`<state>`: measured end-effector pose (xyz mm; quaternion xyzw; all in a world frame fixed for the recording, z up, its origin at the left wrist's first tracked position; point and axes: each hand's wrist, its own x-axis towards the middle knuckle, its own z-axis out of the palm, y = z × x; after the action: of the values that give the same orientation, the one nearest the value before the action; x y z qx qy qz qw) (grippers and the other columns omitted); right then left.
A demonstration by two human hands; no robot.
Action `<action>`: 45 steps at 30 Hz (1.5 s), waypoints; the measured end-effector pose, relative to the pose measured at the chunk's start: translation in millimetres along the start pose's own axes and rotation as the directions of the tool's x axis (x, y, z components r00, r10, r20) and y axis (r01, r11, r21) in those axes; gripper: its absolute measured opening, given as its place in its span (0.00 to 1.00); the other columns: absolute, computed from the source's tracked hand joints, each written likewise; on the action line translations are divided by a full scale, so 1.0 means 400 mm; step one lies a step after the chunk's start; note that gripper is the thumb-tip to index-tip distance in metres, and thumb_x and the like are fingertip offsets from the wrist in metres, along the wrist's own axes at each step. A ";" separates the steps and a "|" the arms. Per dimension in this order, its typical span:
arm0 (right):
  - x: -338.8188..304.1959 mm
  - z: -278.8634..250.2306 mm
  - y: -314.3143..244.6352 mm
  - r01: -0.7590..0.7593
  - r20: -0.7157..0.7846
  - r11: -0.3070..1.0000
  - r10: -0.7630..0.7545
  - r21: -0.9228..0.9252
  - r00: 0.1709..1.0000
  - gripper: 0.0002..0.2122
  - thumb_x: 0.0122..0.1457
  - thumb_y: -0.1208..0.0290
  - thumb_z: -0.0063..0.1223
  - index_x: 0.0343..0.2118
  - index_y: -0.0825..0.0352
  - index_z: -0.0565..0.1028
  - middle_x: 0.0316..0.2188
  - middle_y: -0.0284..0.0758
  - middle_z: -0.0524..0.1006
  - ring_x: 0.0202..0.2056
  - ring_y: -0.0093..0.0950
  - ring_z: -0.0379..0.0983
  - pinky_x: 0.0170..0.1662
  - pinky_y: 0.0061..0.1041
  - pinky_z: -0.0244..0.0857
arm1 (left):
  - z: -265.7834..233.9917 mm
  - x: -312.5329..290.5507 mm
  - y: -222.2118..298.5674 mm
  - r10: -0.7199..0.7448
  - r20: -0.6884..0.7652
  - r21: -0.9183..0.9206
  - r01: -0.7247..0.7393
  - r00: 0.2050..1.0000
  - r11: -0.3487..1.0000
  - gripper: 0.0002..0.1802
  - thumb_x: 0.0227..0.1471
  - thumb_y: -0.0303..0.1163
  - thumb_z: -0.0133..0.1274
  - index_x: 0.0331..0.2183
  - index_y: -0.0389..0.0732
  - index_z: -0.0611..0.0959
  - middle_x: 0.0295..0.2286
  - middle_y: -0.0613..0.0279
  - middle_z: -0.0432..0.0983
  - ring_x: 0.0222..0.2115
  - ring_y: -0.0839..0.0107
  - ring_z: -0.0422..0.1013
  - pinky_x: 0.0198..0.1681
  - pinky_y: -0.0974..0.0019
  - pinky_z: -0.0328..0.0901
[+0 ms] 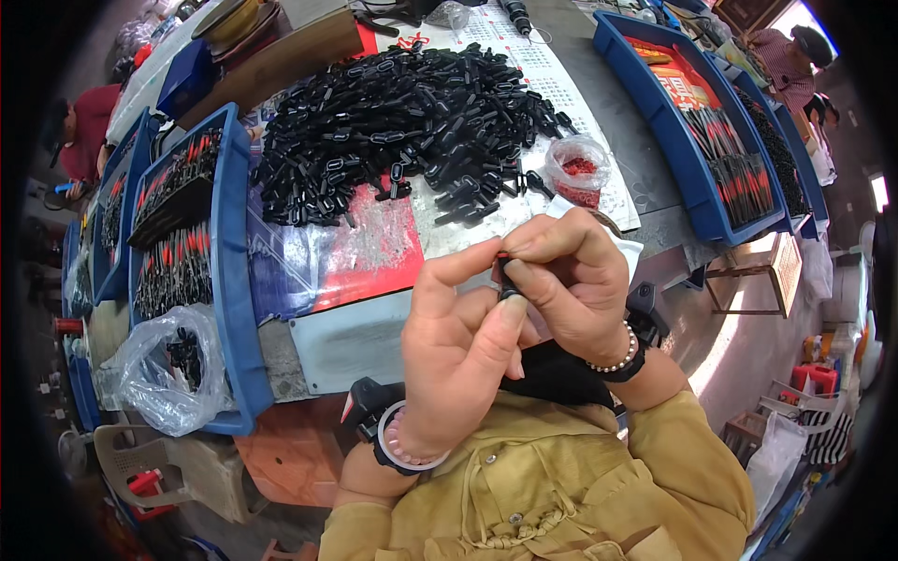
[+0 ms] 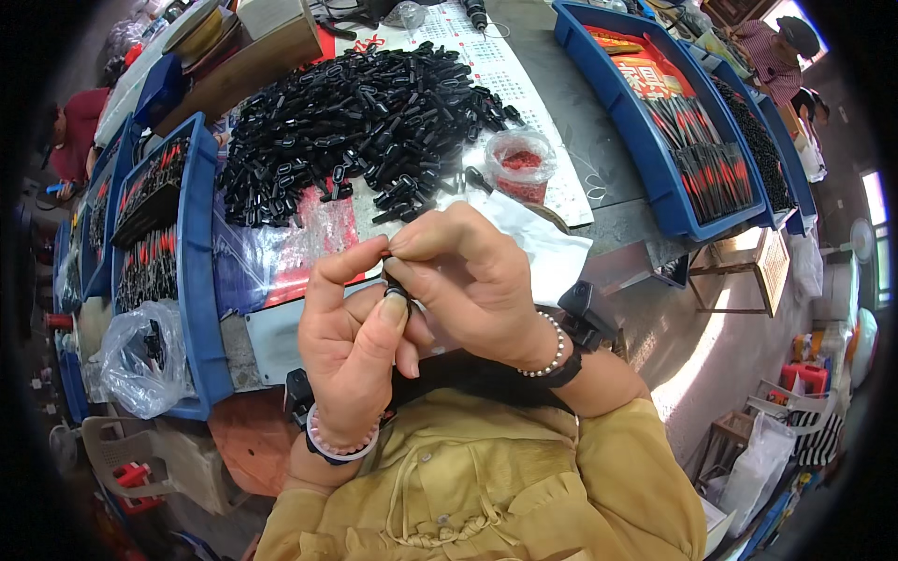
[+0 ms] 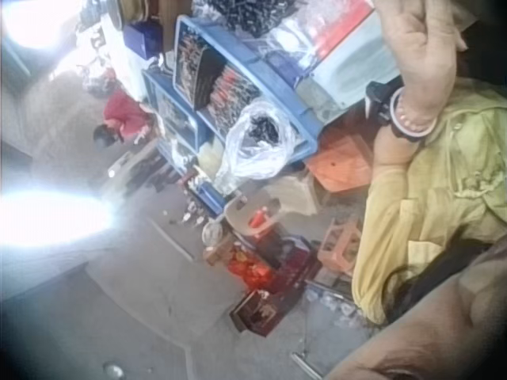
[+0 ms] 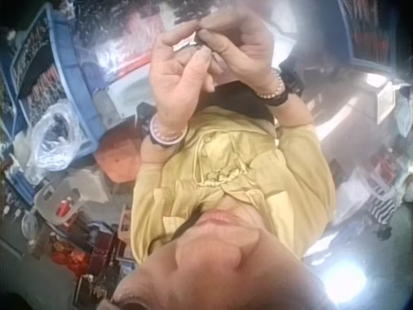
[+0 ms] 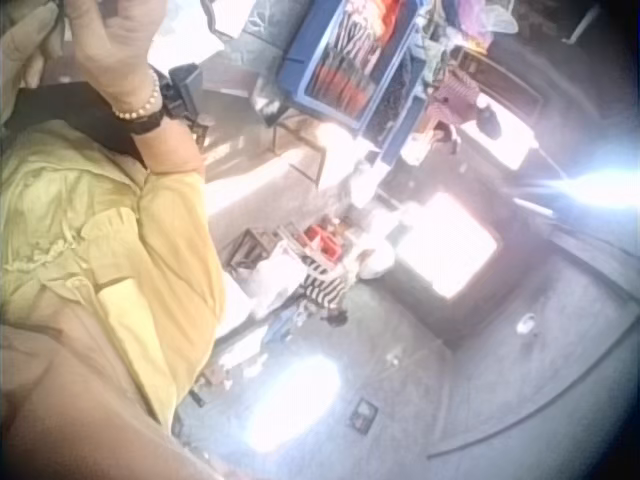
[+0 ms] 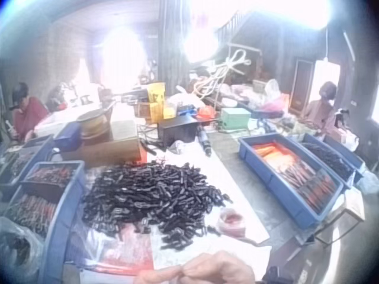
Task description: The person repeatedly picks up small black plastic key bodies from a pile on the table, inserts a red pin into each one, and places the assembled units into a blue tray. The process is repeated continuously throughout the clip.
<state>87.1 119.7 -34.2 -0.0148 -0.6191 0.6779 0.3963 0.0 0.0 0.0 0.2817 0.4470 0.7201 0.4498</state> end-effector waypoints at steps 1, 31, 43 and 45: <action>-0.002 0.004 -0.002 -0.030 -0.015 0.999 0.030 -0.011 0.999 0.09 0.55 0.82 0.54 0.39 0.70 0.70 0.38 0.39 0.72 0.35 0.25 0.72 0.38 0.21 0.66 | -0.002 -0.001 -0.007 0.016 -0.011 0.004 -0.016 1.000 1.000 0.24 0.57 0.24 0.47 0.54 0.33 0.59 0.23 0.62 0.71 0.19 0.83 0.65 0.22 0.81 0.61; -0.035 0.056 -0.045 -0.025 -0.053 0.977 0.014 -0.210 0.999 0.05 0.52 0.86 0.49 0.33 0.74 0.73 0.33 0.42 0.75 0.31 0.24 0.72 0.34 0.19 0.65 | -0.037 -0.058 -0.044 0.211 -0.054 0.022 -0.210 0.976 0.978 0.11 0.57 0.23 0.48 0.41 0.34 0.65 0.29 0.57 0.71 0.24 0.81 0.67 0.21 0.81 0.63; -0.056 0.068 -0.030 -0.148 -0.041 0.984 0.153 0.098 0.987 0.05 0.59 0.84 0.43 0.37 0.76 0.70 0.38 0.42 0.71 0.29 0.20 0.70 0.30 0.19 0.65 | -0.056 -0.055 -0.035 0.056 -0.045 -0.139 -0.062 0.997 0.988 0.17 0.59 0.29 0.46 0.47 0.35 0.62 0.24 0.56 0.73 0.17 0.79 0.66 0.22 0.80 0.63; -0.055 0.067 -0.030 -0.166 -0.010 0.982 0.168 0.091 0.986 0.06 0.59 0.83 0.43 0.38 0.76 0.70 0.38 0.42 0.71 0.29 0.20 0.70 0.31 0.19 0.66 | -0.061 -0.059 -0.031 0.016 -0.037 -0.174 -0.022 0.999 0.984 0.18 0.59 0.30 0.46 0.48 0.35 0.61 0.25 0.55 0.73 0.18 0.78 0.66 0.22 0.79 0.63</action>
<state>94.7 84.4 -27.9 -0.0547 -0.5810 0.7358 0.3437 -4.5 -28.3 -22.1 0.2329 0.3873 0.7656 0.4578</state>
